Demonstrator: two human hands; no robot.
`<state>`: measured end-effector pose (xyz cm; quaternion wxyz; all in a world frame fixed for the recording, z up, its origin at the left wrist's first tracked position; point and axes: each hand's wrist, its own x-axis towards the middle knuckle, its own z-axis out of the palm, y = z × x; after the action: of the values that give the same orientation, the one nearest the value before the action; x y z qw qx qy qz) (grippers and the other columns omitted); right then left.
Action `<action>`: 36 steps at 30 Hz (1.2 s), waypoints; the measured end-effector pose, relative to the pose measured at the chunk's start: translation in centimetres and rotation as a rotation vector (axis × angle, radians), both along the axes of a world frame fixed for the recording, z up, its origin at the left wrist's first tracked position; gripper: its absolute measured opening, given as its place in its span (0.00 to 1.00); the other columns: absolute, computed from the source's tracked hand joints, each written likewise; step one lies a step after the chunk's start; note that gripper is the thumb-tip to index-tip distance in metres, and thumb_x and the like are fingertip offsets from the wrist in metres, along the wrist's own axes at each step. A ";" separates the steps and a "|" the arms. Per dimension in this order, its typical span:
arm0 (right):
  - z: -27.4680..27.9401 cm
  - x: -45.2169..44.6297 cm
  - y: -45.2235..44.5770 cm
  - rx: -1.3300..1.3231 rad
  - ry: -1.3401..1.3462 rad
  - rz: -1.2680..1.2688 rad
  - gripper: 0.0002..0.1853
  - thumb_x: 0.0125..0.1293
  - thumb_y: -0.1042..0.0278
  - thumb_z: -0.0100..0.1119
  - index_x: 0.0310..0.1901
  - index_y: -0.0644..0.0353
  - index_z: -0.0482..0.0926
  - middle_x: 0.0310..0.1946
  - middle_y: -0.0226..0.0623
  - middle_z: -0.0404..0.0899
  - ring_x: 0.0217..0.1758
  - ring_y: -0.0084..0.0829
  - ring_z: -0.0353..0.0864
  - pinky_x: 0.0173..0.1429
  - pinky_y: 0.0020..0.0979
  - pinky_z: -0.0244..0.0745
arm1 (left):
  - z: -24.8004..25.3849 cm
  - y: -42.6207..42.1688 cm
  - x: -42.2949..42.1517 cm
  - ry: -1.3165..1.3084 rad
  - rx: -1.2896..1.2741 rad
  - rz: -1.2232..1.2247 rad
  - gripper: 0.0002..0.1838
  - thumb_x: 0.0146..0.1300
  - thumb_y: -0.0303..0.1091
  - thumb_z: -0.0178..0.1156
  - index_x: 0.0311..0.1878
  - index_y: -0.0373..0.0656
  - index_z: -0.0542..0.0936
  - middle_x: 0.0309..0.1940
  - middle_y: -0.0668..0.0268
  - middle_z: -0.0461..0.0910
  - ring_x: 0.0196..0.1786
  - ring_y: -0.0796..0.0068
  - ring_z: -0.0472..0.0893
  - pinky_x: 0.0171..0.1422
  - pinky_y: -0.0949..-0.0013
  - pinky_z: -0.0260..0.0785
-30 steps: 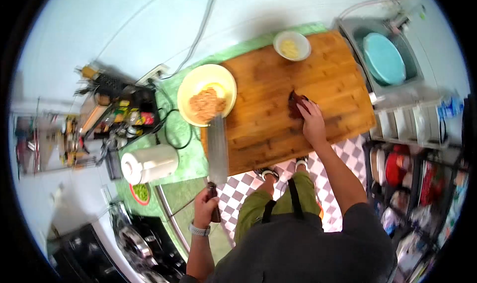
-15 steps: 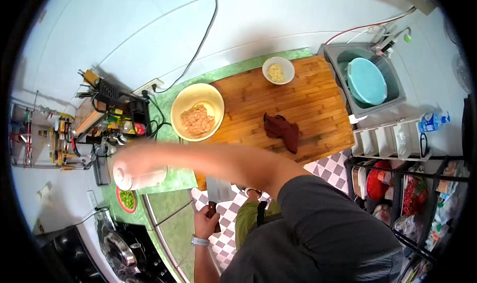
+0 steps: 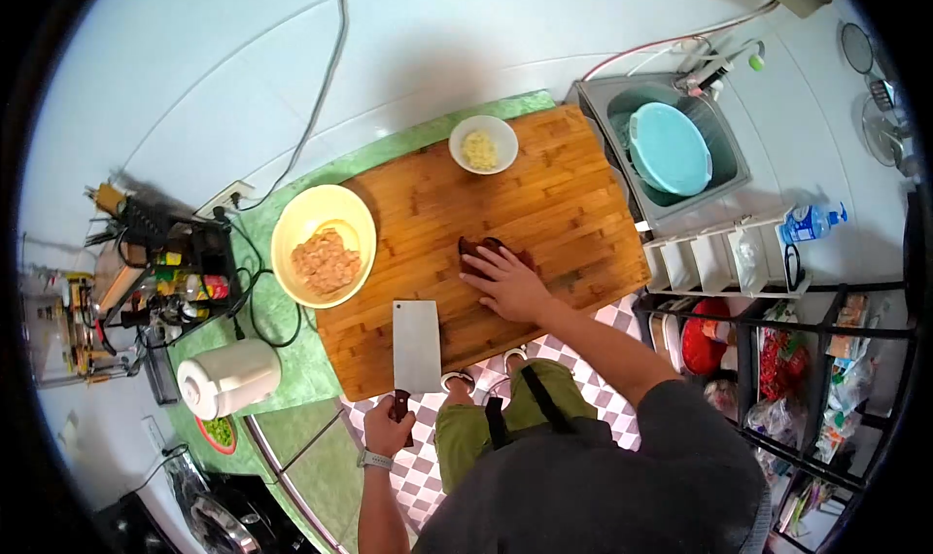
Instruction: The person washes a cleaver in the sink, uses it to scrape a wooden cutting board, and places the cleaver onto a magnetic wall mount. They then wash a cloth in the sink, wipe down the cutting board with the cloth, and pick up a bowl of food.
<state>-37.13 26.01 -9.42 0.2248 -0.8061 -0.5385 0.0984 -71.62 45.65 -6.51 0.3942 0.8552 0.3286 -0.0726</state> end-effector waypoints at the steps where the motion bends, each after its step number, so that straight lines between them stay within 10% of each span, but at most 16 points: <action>1: -0.9 0.3 -0.1 -0.058 -0.096 0.016 0.31 0.63 0.67 0.57 0.70 0.44 0.69 0.74 0.29 0.62 0.79 0.38 0.56 0.80 0.43 0.52 | -0.6 -0.2 0.6 -0.033 -0.004 0.014 0.15 0.50 0.40 0.68 0.29 0.38 0.76 0.17 0.59 0.75 0.20 0.63 0.77 0.28 0.62 0.68; 16: -4.8 17.5 -11.2 0.075 -0.231 -0.524 0.30 0.61 0.84 0.49 0.65 0.49 0.76 0.71 0.40 0.67 0.74 0.54 0.63 0.74 0.51 0.60 | -5.2 -3.7 16.4 -0.134 0.163 0.104 0.17 0.59 0.46 0.68 0.33 0.41 0.77 0.20 0.60 0.78 0.24 0.60 0.79 0.30 0.59 0.70; 26: -6.2 32.0 -5.2 -0.144 -0.400 -0.397 0.36 0.60 0.81 0.52 0.72 0.49 0.65 0.73 0.37 0.63 0.76 0.41 0.60 0.78 0.38 0.58 | -6.1 -4.4 21.0 -0.053 0.248 0.216 0.18 0.65 0.44 0.66 0.42 0.38 0.77 0.23 0.64 0.72 0.26 0.69 0.73 0.33 0.64 0.66; 36: -2.3 10.7 -14.6 -0.107 -0.197 -0.402 0.26 0.66 0.80 0.46 0.66 0.55 0.73 0.71 0.43 0.65 0.76 0.50 0.59 0.78 0.51 0.52 | -5.7 -6.3 8.2 -0.252 -0.005 0.462 0.15 0.67 0.32 0.62 0.54 0.37 0.76 0.34 0.65 0.79 0.34 0.76 0.78 0.37 0.72 0.72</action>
<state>-26.43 11.40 -11.69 0.1431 -0.9136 -0.3805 0.0009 -63.46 39.35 -12.21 0.4404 0.7587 0.4633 0.1258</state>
